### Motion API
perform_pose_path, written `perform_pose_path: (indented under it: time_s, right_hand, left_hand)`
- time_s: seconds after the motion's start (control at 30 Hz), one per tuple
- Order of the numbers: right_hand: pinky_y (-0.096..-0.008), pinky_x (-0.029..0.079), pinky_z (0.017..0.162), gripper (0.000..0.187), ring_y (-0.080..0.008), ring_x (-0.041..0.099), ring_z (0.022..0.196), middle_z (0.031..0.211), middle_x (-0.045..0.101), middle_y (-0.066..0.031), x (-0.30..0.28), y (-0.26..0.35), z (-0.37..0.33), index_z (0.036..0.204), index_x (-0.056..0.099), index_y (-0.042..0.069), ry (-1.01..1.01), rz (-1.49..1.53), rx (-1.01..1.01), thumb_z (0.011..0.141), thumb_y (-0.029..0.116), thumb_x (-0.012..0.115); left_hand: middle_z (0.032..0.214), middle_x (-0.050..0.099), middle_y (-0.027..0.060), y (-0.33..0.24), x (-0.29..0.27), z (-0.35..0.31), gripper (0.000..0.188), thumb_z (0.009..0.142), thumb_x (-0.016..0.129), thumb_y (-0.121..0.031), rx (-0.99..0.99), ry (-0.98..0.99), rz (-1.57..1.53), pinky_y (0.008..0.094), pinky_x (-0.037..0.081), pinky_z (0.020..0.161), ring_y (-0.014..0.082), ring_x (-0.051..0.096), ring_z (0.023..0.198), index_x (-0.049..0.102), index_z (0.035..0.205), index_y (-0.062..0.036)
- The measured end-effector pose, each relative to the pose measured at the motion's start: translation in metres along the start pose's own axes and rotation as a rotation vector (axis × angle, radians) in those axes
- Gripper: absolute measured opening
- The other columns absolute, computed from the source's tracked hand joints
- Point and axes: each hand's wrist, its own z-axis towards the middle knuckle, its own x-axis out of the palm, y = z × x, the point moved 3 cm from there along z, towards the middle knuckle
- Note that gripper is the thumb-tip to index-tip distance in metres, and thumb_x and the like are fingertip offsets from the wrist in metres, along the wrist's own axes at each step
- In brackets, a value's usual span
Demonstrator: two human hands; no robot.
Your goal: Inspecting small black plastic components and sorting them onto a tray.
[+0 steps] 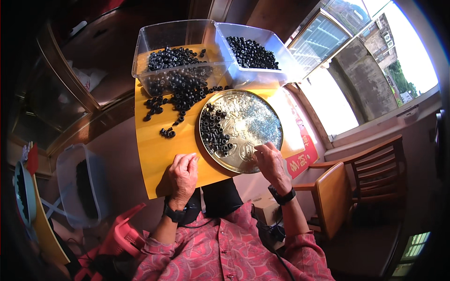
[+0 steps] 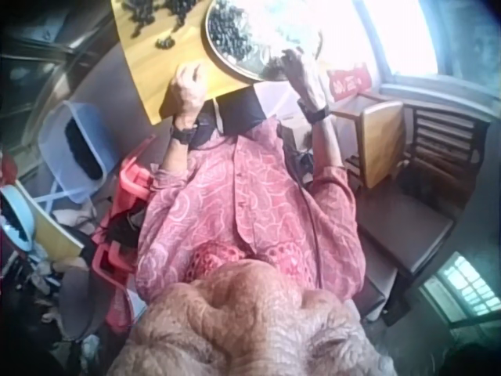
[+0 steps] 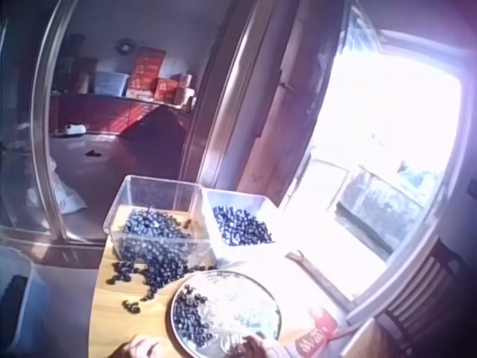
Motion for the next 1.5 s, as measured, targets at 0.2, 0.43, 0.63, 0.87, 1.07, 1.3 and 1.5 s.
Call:
perform_pose_path:
  time_s: [0.2,0.43,0.63,0.87,1.07,1.3,1.5]
  right_hand:
    - [-0.0444,0.05,0.071,0.017,-0.0354,0.061,0.083,0.094,0.057,-0.0152,0.014,-0.001,0.018,0.102,0.066,0.007,0.017,-0.003,-0.003,0.086,0.011,0.062]
    - [-0.0445,0.05,0.07,0.012,-0.0349,0.061,0.082,0.094,0.057,-0.0149,0.022,-0.013,0.017,0.09,0.063,0.006,0.038,-0.066,-0.015,0.082,0.014,0.066]
    - [-0.0417,0.05,0.069,0.015,-0.0323,0.061,0.077,0.082,0.059,-0.0141,0.012,-0.02,0.002,0.081,0.06,0.003,0.007,0.188,0.116,0.075,0.012,0.071]
    - [-0.0369,0.051,0.063,0.017,-0.0291,0.064,0.071,0.076,0.062,-0.0137,0.008,-0.016,-0.016,0.082,0.059,0.001,-0.092,0.401,0.147,0.074,0.006,0.073]
    - [-0.0378,0.05,0.059,0.011,-0.0302,0.063,0.069,0.076,0.059,-0.0127,0.005,0.031,-0.048,0.086,0.059,0.002,-0.08,0.455,-0.105,0.082,0.004,0.069]
    - [-0.0385,0.051,0.06,0.013,-0.0317,0.063,0.072,0.084,0.059,-0.0126,0.018,0.057,-0.08,0.09,0.057,0.003,-0.049,0.36,-0.17,0.083,0.006,0.069]
    - [-0.0284,0.05,0.058,0.016,-0.018,0.063,0.07,0.083,0.06,-0.0078,0.004,0.057,-0.094,0.095,0.062,0.003,-0.089,0.601,-0.074,0.084,0.005,0.072]
  left_hand:
    - [0.086,0.064,0.0146,0.001,0.001,-0.002,0.01,0.085,0.069,-0.004,-0.011,0.012,0.008,0.0377,0.053,0.065,0.0319,0.065,0.074,0.067,0.094,-0.0003]
    - [0.081,0.061,0.0071,0.003,0.001,-0.002,0.009,0.089,0.066,-0.005,0.103,-0.012,0.054,0.0269,0.048,0.05,0.0138,0.06,0.055,0.067,0.096,0.0008]
    - [0.084,0.062,0.0113,-0.007,-0.001,-0.002,0.01,0.087,0.068,-0.003,0.077,-0.003,0.053,0.0322,0.05,0.059,0.0231,0.063,0.068,0.067,0.095,0.0008]
    - [0.084,0.061,0.0079,-0.035,0.007,-0.007,0.01,0.087,0.069,-0.002,0.065,0.063,-0.011,0.0264,0.048,0.057,0.0141,0.06,0.063,0.068,0.096,0.0017]
    - [0.088,0.061,0.005,-0.061,0.027,-0.028,0.017,0.092,0.066,-0.01,-0.184,0.421,-0.354,0.0221,0.054,0.056,0.0089,0.063,0.066,0.067,0.103,0.0024]
    - [0.076,0.068,0.0046,-0.057,0.038,-0.046,0.013,0.092,0.066,-0.009,-0.388,0.57,-0.488,0.0211,0.052,0.053,0.0073,0.062,0.061,0.067,0.097,0.0027]
    - [0.072,0.065,0.004,-0.057,0.038,-0.052,0.021,0.093,0.068,-0.019,-0.61,0.646,-0.745,0.0203,0.051,0.051,0.0077,0.061,0.057,0.067,0.095,0.0017]
